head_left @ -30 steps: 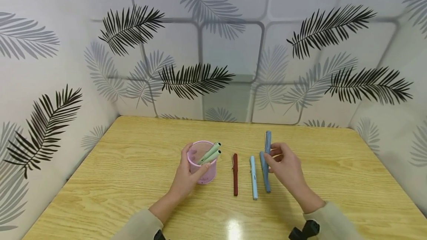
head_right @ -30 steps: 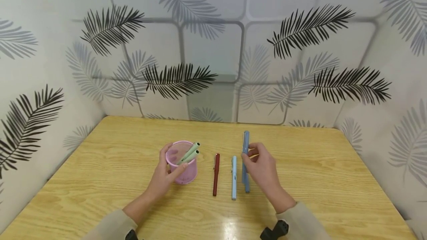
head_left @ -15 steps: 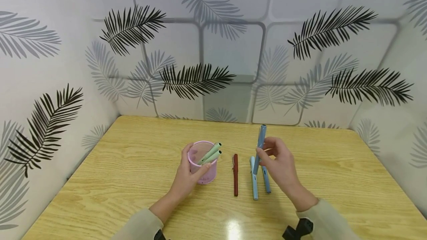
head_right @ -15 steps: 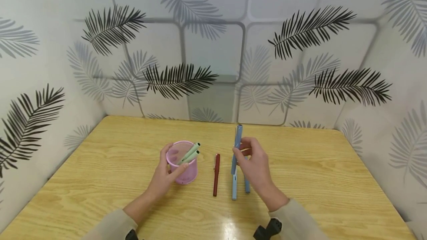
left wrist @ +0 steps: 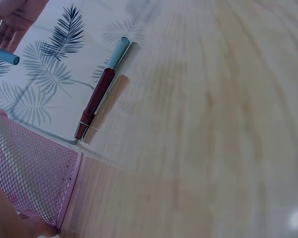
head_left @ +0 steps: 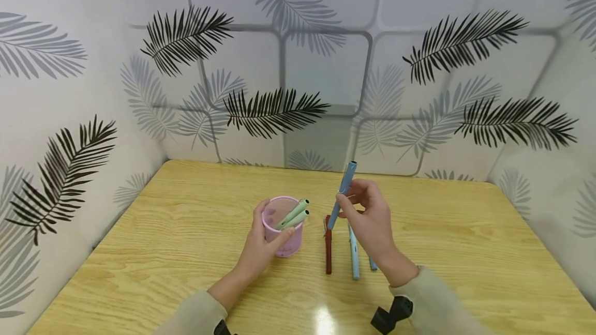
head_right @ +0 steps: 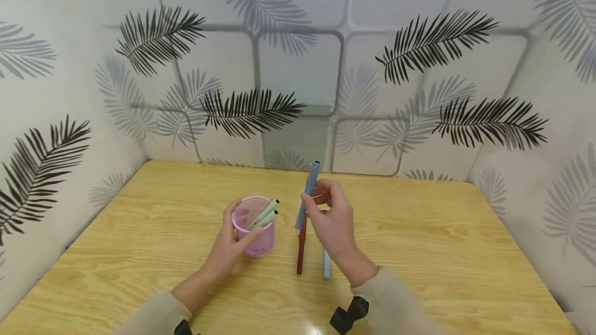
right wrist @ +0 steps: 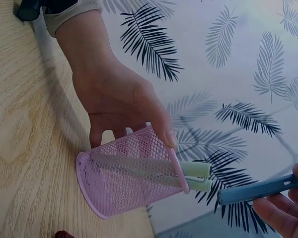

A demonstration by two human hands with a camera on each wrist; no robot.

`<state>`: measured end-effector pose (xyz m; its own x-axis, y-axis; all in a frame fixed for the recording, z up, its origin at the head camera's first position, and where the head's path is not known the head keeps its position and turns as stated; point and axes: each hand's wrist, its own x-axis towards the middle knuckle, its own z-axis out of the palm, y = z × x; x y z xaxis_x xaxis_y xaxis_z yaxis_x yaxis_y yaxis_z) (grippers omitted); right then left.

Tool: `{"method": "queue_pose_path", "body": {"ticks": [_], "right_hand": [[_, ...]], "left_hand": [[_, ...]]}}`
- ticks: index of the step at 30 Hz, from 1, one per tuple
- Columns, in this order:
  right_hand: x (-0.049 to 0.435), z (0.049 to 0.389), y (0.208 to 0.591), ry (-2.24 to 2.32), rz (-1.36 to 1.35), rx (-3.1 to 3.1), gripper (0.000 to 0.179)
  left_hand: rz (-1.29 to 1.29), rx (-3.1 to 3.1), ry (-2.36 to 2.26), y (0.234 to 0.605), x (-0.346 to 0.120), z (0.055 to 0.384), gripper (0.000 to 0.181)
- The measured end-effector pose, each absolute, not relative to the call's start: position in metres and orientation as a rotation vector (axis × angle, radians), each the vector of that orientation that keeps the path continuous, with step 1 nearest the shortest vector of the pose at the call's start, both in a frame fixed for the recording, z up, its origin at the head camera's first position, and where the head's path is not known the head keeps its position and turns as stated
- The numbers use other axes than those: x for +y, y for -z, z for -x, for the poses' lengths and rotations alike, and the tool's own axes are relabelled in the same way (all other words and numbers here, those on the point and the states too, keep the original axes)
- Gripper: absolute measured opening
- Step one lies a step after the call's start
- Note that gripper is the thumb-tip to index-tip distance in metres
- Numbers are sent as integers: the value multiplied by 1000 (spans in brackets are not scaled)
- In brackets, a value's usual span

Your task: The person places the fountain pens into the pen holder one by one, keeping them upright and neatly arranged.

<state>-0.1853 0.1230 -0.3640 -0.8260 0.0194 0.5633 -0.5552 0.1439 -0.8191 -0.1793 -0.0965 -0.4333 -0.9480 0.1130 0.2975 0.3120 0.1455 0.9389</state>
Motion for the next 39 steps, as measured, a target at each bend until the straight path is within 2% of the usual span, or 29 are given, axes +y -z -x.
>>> {"method": "queue_pose_path", "body": {"ticks": [6,9,24,39], "right_hand": [[109,187,363,-1746,-538,-1947,26],[103,188,364,-1752,-544,-1948,26],[75,169,344,-1693,-624,-1985,28],[74,194,381,-1527,-610,-2116,27]], "left_hand": [[416,-2242,1866,457,-98,193,76],[405,-2238,1881,458,-98,194,76],[432,-2252,1902,427,-96,174,75],[422,-2245,1870,456,-100,192,77]]}}
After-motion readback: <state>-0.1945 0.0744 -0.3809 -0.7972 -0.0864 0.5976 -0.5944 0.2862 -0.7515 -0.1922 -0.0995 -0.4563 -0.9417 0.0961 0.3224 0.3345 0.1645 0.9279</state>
